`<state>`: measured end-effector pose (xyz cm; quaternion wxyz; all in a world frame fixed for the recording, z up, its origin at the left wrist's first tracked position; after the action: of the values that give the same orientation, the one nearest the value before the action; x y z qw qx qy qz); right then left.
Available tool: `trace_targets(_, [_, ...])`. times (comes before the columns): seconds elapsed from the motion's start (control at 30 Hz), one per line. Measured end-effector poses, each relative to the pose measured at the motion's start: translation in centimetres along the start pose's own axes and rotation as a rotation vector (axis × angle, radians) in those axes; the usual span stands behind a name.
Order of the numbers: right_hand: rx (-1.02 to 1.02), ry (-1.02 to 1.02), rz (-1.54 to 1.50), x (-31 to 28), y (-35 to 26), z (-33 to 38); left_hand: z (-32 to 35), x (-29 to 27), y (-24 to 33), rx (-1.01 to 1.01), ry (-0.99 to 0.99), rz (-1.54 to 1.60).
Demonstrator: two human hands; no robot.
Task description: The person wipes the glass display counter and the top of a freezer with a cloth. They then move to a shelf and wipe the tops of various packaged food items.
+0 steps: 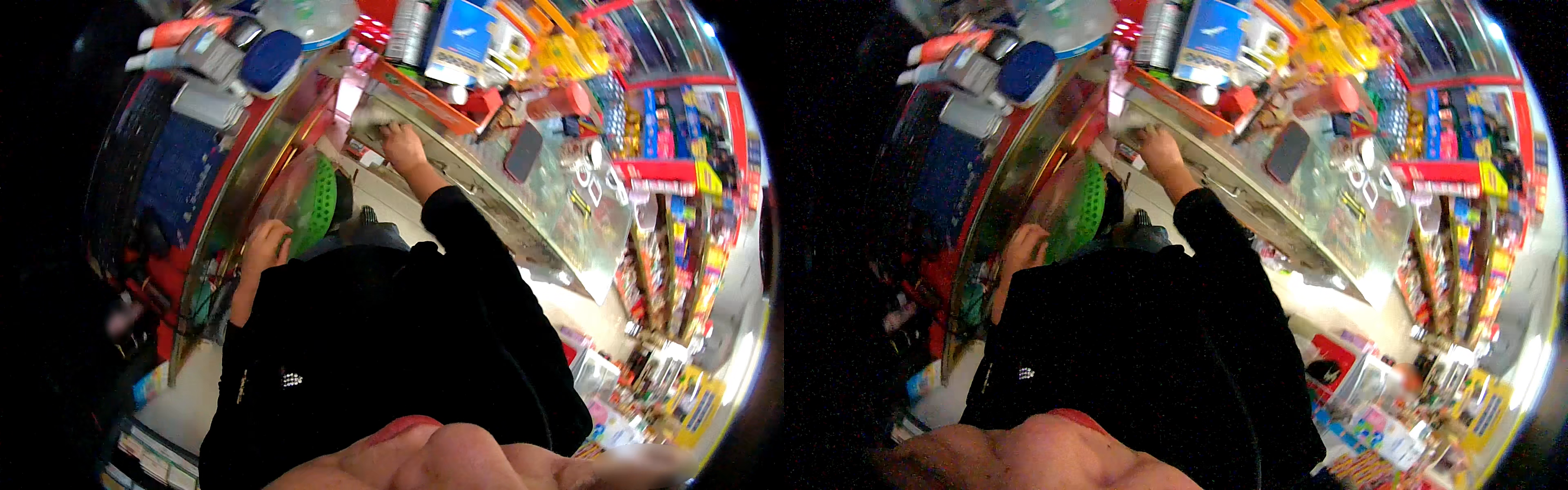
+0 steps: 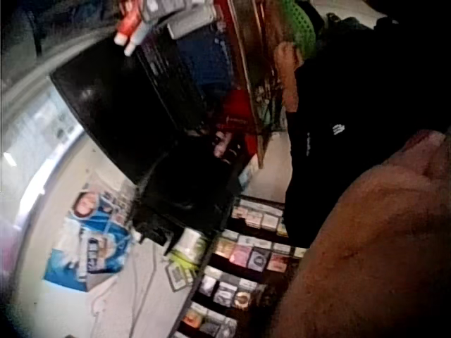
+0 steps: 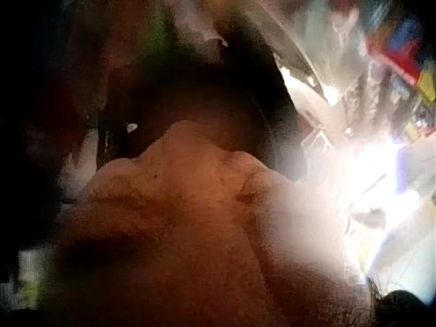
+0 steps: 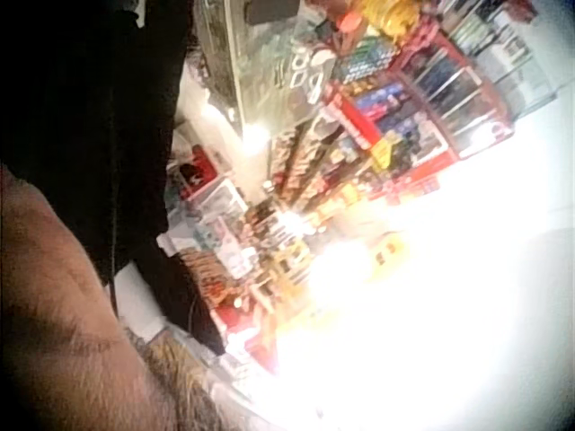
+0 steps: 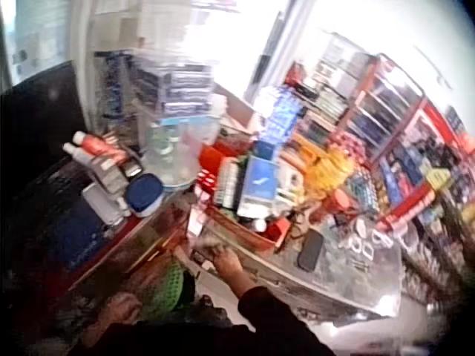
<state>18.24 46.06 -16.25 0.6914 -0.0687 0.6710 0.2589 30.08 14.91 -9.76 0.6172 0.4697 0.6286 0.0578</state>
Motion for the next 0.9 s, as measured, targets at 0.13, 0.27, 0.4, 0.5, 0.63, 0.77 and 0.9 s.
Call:
trace_targets(0.13, [0.434, -0.185, -0.063, 9.4, 2.3, 11.4, -3.6, 1.0, 2.2, -0.008, -0.183, 0.053])
trace_targets(0.27, [0.677, -0.215, -0.220, 9.0, 3.3, 18.1, -4.6, 2.3, 2.6, -0.011, -0.259, 0.060])
trace_targets(0.4, [0.844, -0.345, -0.344, 7.6, 4.7, 23.2, -4.4, 5.3, 0.0, -0.024, -0.360, 0.138])
trace_targets(0.5, [1.073, -0.061, -0.955, 6.7, 5.8, 26.9, -5.6, 5.6, 1.8, 0.040, -0.368, 0.137])
trace_targets(0.63, [1.104, 0.308, -0.994, -5.2, 9.0, 24.7, -5.3, 8.6, -0.9, 0.067, -0.412, 0.203])
trace_targets(0.77, [0.846, 0.736, -0.558, -13.7, 10.0, 21.5, -7.5, 7.7, 1.9, 0.161, -0.432, 0.110])
trace_targets(0.9, [0.756, 0.619, -0.485, -9.3, 10.1, 18.3, -8.6, 9.6, 0.8, 0.187, -0.472, 0.139])
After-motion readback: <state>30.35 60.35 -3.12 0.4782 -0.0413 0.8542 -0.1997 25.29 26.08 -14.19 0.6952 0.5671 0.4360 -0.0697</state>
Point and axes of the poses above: each hand's wrist, its own z-axis away from the middle knuckle, its own x-axis out of the palm, y = z × x, the point moved 7 cm from there along -z, towards the middle knuckle, and after that the axes turned 4 degrees about -z, right-handed, at the moved point
